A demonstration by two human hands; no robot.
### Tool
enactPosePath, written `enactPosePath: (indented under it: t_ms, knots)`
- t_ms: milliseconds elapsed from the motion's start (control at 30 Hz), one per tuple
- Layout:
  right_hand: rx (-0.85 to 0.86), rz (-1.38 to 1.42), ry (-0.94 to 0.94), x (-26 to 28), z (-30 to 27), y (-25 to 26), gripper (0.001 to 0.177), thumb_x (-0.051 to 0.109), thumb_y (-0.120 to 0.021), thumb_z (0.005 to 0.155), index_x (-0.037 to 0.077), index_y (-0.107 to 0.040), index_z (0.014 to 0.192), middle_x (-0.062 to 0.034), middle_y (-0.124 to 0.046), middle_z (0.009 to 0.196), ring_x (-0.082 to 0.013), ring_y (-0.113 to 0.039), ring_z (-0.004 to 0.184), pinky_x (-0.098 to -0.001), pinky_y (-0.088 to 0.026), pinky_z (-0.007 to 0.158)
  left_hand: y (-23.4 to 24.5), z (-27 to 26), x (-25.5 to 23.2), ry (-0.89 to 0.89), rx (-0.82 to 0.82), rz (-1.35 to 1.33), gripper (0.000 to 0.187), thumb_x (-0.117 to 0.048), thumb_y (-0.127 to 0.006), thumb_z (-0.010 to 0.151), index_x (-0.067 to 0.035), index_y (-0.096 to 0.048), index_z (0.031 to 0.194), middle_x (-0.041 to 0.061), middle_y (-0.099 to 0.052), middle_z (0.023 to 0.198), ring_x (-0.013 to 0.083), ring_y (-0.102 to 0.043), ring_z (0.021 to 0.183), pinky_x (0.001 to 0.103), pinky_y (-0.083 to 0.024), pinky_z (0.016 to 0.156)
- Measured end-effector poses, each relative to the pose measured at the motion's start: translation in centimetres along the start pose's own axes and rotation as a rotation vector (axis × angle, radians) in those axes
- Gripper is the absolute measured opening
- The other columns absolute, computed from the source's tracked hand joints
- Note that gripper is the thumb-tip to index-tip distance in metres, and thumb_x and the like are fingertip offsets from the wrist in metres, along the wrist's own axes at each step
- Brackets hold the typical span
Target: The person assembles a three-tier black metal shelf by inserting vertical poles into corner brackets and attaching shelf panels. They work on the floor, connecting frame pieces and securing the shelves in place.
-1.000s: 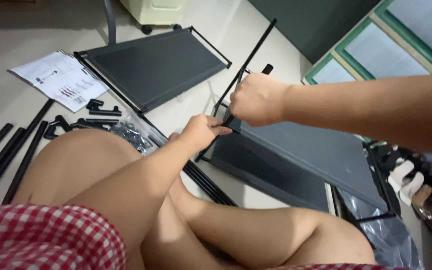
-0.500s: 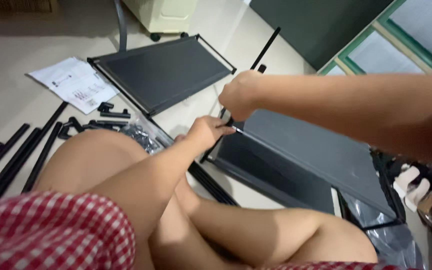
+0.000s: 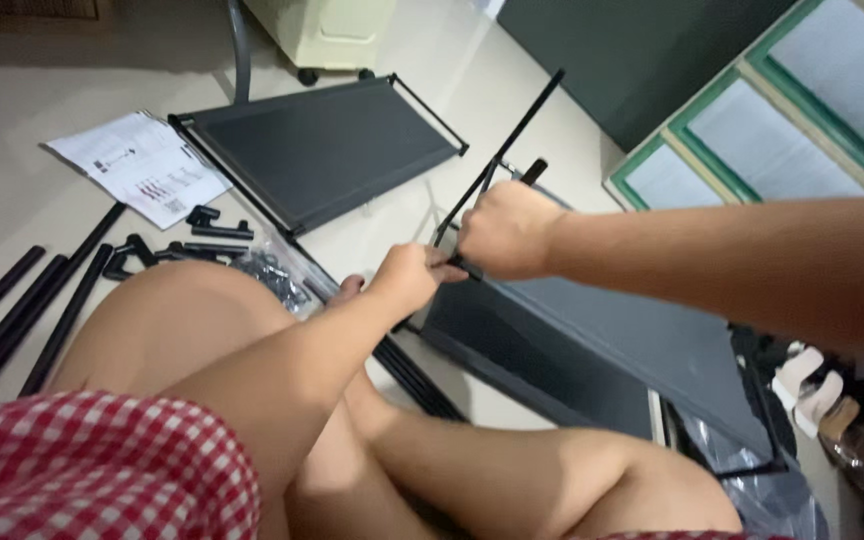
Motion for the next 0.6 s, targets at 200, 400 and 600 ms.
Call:
enactPosePath:
  t_ms: [200, 400, 600]
  knots:
    - [0.212, 0.075, -0.080, 0.2, 0.8, 0.8, 0.015, 0.023, -0.068, 0.083, 0.012, -0.079, 0.083, -0.0096, -0.077, 0.088, -0.0281, -0.074, 0.086, -0.0405, -0.058, 0.073, -0.4, 0.6, 0.7, 0.172, 0.107, 0.234, 0.035, -0.036, -0.083, 0.083, -0.004, -0.077, 0.093, 0.020, -0.074, 0.087, 0.0351, -0.069, 0.081, 0.039, -0.052, 0.081]
    - [0.319, 0.137, -0.167, 0.2, 1.7, 1.6, 0.034, 0.045, -0.068, 0.087, 0.013, -0.078, 0.096, -0.0112, -0.075, 0.095, -0.0290, -0.075, 0.093, -0.0409, -0.059, 0.079, -0.5, 1.2, -0.2, -0.157, 0.027, 0.232, 0.036, -0.039, -0.083, 0.081, -0.009, -0.078, 0.101, 0.015, -0.075, 0.096, 0.0340, -0.070, 0.091, 0.041, -0.052, 0.079]
    - [0.331, 0.096, -0.144, -1.0, 1.3, 1.9, 0.021, 0.029, -0.070, 0.089, 0.012, -0.079, 0.097, -0.0128, -0.077, 0.094, -0.0314, -0.076, 0.091, -0.0423, -0.059, 0.078, -0.3, 0.4, 1.1, 0.056, 0.125, 0.162, 0.040, -0.039, -0.081, 0.080, -0.014, -0.077, 0.111, 0.012, -0.076, 0.102, 0.0271, -0.072, 0.087, 0.037, -0.053, 0.080]
Point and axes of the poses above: each hand's wrist, its own z-axis towards the middle knuckle, its own y-axis out of the back of the hand, x = y × z, the point moved 6 cm from there along z, towards the middle knuckle
